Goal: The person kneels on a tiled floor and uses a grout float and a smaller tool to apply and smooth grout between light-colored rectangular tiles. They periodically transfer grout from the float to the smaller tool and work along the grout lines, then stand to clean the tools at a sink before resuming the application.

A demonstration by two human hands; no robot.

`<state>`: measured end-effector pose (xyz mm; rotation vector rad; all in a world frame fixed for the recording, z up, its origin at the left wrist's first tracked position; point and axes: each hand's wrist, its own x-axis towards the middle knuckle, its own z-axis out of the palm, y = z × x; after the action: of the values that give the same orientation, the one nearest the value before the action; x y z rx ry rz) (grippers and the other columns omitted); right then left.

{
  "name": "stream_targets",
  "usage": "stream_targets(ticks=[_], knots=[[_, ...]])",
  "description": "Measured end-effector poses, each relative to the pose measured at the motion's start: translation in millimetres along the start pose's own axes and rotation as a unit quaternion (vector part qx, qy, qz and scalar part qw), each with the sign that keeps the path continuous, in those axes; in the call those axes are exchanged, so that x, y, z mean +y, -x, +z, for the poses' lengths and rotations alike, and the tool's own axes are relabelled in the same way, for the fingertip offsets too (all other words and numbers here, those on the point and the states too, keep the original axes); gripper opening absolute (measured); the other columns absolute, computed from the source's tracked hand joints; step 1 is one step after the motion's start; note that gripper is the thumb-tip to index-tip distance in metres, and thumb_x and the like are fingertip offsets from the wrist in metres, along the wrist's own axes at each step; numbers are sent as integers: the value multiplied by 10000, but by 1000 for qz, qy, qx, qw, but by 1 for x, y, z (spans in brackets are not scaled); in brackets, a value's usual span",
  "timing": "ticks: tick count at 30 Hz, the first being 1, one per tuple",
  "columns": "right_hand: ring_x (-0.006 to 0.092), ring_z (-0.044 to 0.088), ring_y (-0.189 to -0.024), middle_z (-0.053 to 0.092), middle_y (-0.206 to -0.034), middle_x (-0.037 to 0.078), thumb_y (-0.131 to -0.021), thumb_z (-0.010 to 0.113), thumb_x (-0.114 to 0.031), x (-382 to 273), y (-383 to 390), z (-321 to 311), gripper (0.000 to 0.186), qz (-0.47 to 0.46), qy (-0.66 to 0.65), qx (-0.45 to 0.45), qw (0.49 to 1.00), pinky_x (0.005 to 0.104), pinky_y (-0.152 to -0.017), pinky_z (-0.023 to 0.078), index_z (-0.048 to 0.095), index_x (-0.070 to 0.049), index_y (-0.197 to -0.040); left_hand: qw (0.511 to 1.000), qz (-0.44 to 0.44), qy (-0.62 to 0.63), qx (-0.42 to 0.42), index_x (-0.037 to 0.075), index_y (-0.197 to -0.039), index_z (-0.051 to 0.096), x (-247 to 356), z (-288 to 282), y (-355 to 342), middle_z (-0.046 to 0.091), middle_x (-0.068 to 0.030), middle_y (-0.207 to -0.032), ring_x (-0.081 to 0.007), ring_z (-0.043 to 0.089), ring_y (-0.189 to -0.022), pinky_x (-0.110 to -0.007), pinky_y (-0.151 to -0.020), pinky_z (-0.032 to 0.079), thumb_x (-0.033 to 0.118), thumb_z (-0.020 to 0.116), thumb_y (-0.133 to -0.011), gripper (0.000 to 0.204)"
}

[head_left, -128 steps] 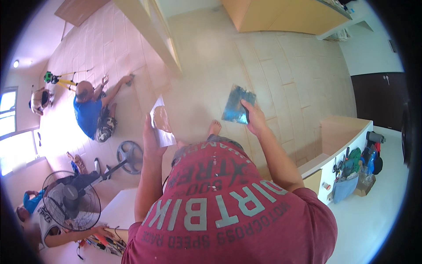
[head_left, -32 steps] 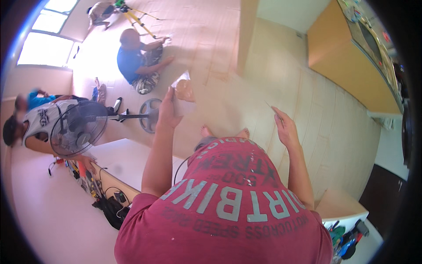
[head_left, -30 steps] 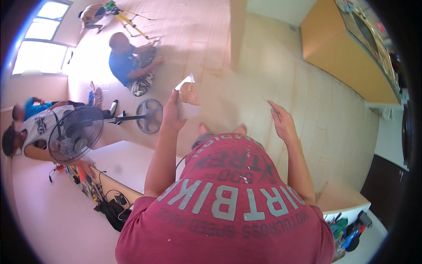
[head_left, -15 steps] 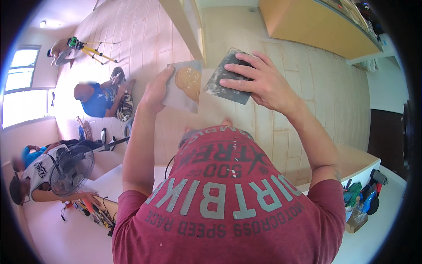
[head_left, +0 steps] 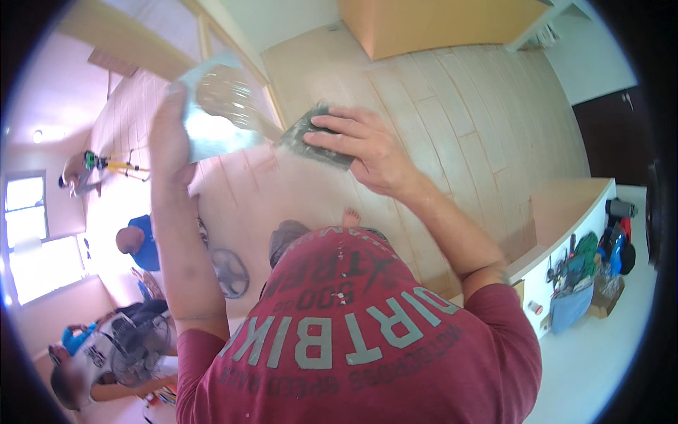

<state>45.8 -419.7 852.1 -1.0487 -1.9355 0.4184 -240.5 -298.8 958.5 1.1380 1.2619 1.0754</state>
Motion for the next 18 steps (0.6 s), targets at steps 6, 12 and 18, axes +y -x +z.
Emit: stream_targets(ticks=[6,12,18], knots=[[220,670,-1157,685,-1289,102,-1049,586,-130,31,58,53,271,364,-614,236,659,384,-1013,519,640,-32,-1296,993,15,108,-44,38,-1432,514,6,-2,-29,642,-112,-1318,-221,661,-1160,-383,-975,570,286,437,-1122,404],[260,672,-1185,673,-1301,127,-1043,607,-180,67,101,16,362,364,-651,386,543,473,-1084,519,564,-2,-1356,962,-113,209,-136,27,-1403,554,-87,18,-91,662,-91,-1284,-214,668,-1130,-367,-956,573,298,443,-1119,408],[266,666,-1200,696,-1280,135,-1020,599,-170,58,147,-74,378,326,-508,558,569,453,-1090,501,585,22,-1346,927,-217,177,-249,37,-1399,565,-137,75,-177,664,-86,-1283,-214,651,-1148,-365,-961,556,329,428,-1122,426]])
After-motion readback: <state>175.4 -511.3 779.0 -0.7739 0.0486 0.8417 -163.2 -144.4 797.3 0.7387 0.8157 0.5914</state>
